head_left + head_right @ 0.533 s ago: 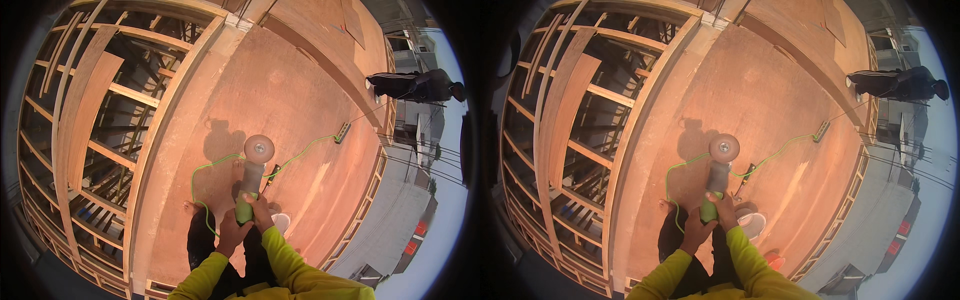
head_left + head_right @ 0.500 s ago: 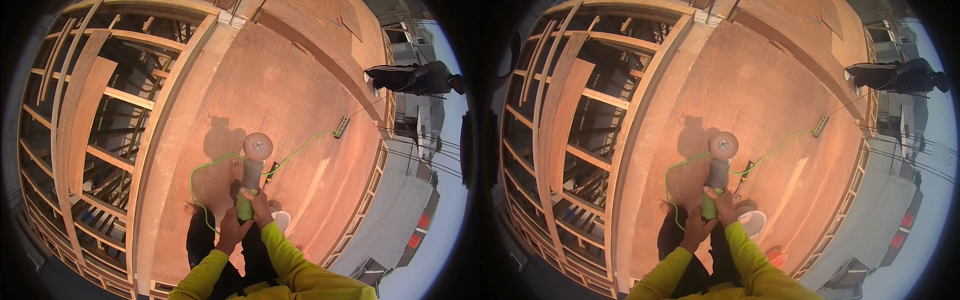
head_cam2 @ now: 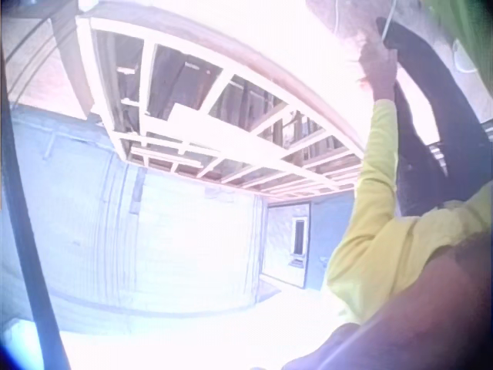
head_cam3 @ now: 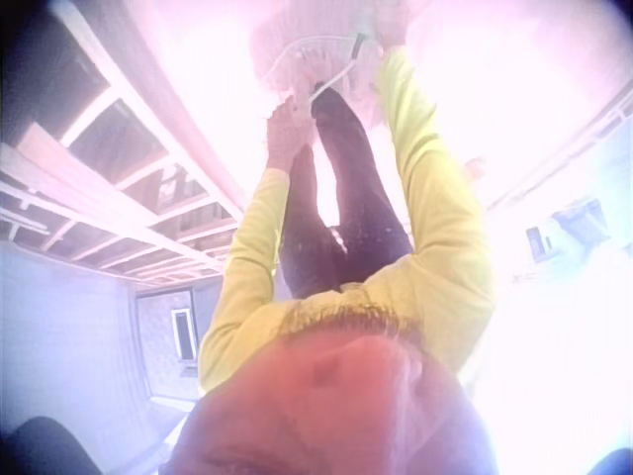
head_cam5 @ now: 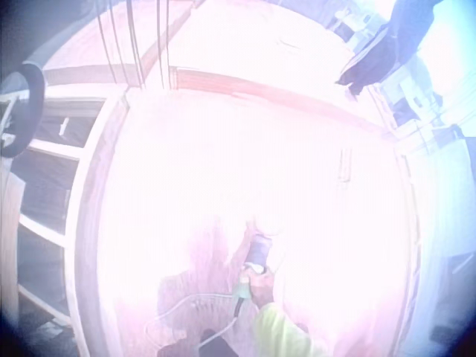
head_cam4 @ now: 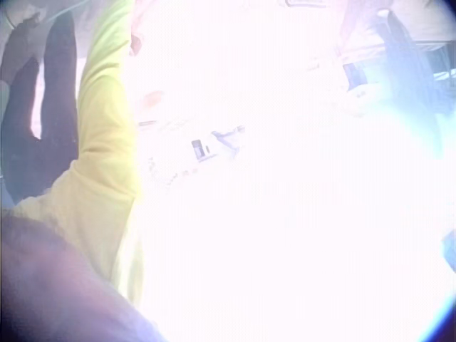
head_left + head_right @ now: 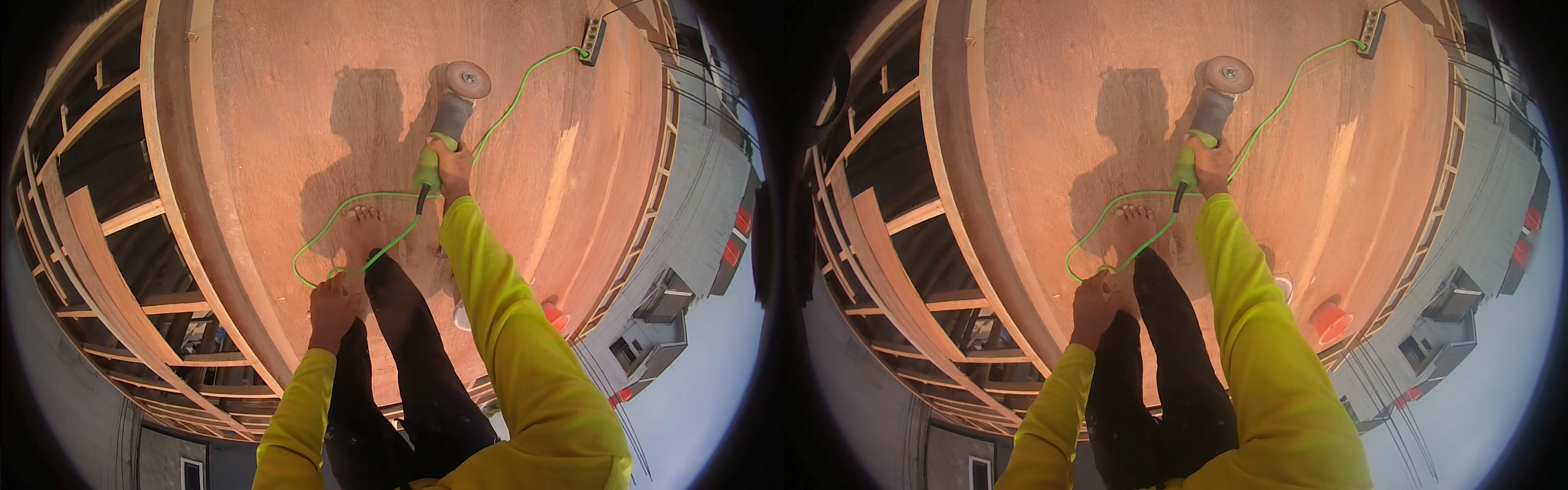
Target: The person uses an angle grinder to cut a large sheet of plywood on a wooden frame, then switches to a hand saw to continue cutting along the same line. The person moves around the sheet to adjust position and tool handling.
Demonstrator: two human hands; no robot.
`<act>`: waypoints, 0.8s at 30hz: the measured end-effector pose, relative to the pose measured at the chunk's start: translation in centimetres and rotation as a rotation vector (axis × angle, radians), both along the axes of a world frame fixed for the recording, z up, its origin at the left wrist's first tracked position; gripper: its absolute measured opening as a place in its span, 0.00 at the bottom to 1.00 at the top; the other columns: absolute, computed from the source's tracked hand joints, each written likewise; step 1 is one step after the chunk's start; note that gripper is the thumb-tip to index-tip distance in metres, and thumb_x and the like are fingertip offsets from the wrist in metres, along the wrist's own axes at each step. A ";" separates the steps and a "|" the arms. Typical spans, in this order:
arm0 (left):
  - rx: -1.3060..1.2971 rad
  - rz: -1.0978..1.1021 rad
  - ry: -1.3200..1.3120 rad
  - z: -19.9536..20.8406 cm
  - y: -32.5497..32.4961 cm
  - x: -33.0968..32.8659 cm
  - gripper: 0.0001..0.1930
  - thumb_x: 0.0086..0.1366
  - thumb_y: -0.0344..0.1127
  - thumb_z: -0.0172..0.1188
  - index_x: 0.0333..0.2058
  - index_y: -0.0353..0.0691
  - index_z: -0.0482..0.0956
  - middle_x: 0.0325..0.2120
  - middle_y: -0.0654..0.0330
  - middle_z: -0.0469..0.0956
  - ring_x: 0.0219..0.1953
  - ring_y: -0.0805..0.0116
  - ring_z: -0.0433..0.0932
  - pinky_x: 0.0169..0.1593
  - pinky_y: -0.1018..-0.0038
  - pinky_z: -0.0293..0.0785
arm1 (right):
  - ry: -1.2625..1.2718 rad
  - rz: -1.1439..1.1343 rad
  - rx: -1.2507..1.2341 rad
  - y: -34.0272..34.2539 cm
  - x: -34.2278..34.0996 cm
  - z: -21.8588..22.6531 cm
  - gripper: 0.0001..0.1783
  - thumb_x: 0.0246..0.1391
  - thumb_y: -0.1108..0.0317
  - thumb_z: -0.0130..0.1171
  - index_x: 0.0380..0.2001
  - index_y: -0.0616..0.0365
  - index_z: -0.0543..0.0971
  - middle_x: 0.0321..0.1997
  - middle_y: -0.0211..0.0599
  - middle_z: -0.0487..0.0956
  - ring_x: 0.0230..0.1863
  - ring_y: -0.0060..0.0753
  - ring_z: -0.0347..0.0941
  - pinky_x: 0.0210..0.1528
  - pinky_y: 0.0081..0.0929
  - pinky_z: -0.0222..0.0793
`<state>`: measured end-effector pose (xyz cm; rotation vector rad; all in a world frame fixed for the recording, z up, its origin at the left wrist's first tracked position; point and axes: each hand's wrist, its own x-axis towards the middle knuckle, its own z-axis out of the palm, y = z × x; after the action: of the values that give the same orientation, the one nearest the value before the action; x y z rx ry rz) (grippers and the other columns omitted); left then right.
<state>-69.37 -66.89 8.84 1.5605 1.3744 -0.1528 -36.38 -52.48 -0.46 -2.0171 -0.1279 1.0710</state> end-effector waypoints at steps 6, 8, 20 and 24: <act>-0.054 -0.077 0.061 -7.5 1.5 -4.5 0.15 0.65 0.32 0.61 0.50 0.38 0.80 0.34 0.52 0.81 0.38 0.52 0.82 0.45 0.63 0.79 | -0.026 -0.107 0.130 2.0 4.4 -5.6 0.24 0.45 0.66 0.72 0.45 0.67 0.79 0.37 0.40 0.82 0.33 0.31 0.79 0.35 0.32 0.76; -0.121 -0.096 0.132 -8.2 2.1 -4.4 0.17 0.64 0.31 0.62 0.52 0.39 0.79 0.35 0.53 0.81 0.37 0.56 0.82 0.44 0.65 0.79 | -0.019 -0.151 0.148 1.6 4.5 -6.7 0.24 0.45 0.67 0.72 0.45 0.67 0.79 0.38 0.40 0.82 0.34 0.31 0.79 0.35 0.32 0.76; -0.100 0.021 0.164 -7.7 3.7 -5.9 0.19 0.61 0.29 0.63 0.52 0.38 0.77 0.42 0.51 0.79 0.40 0.56 0.82 0.44 0.62 0.79 | -0.293 0.158 -0.165 -2.0 6.1 -11.4 0.28 0.44 0.57 0.67 0.43 0.70 0.82 0.37 0.49 0.85 0.39 0.40 0.83 0.42 0.36 0.77; -0.094 0.086 0.190 -6.3 4.4 -9.0 0.19 0.61 0.30 0.62 0.51 0.36 0.77 0.41 0.48 0.79 0.40 0.54 0.82 0.44 0.60 0.79 | -0.322 0.178 -0.164 -1.2 4.5 -10.2 0.31 0.46 0.54 0.67 0.46 0.71 0.81 0.39 0.54 0.85 0.41 0.48 0.84 0.45 0.39 0.76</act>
<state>-78.40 -62.44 2.58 1.4350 1.5569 -0.3149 -31.90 -53.69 -10.65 -2.3525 -0.4051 0.8780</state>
